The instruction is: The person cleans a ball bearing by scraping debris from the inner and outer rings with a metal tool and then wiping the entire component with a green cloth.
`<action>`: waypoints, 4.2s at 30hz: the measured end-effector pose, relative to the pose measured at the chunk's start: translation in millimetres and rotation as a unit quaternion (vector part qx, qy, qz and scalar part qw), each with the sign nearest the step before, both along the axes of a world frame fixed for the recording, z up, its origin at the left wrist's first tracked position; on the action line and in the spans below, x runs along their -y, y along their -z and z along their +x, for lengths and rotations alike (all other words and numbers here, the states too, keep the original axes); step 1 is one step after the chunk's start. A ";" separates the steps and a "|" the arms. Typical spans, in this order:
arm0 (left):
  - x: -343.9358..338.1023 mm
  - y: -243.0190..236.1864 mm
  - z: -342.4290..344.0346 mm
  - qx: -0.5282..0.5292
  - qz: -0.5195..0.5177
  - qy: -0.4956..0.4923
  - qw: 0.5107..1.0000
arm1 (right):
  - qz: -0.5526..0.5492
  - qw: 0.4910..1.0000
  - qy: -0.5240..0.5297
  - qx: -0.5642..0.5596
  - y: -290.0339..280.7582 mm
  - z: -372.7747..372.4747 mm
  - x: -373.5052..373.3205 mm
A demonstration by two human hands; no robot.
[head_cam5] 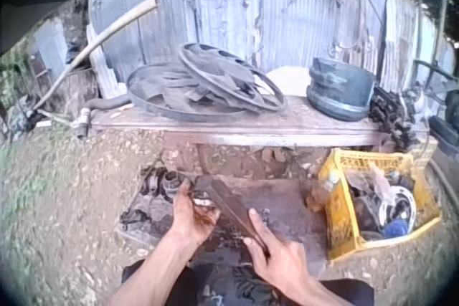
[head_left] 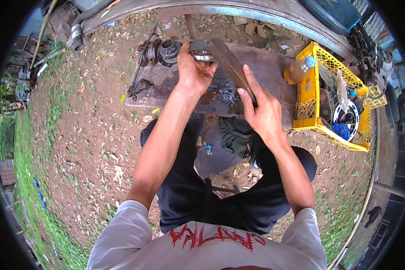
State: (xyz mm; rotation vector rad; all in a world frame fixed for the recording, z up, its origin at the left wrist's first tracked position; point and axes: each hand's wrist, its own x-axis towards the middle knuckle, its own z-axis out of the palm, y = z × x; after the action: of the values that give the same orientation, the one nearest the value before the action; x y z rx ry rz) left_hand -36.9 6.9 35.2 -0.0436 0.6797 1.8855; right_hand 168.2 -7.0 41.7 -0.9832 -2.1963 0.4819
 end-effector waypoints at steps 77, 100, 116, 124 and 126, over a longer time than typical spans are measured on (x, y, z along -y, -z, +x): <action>4.8 11.0 23.6 -0.069 -0.141 0.144 0.977 | 0.098 0.992 -0.069 0.045 -1.1 24.1 -14.5; 6.0 18.5 9.9 0.156 -0.024 0.238 0.958 | -0.105 0.989 0.027 -0.096 2.3 25.4 -34.4; 2.9 2.2 14.0 0.068 -0.024 0.163 0.984 | -0.149 0.982 0.051 -0.103 5.1 27.9 -33.8; 5.0 -10.3 22.0 0.076 0.068 0.175 0.979 | -0.039 0.999 -0.026 -0.022 3.1 8.5 -8.2; 8.5 -9.4 22.3 0.079 0.077 0.180 0.978 | -0.023 1.000 0.002 0.004 -0.8 6.2 -12.2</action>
State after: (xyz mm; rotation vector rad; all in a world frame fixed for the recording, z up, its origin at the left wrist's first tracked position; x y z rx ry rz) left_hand -14.7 -1.5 44.7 0.0282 0.4001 1.5606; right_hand 174.5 5.2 42.5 -1.0148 -2.1988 0.5293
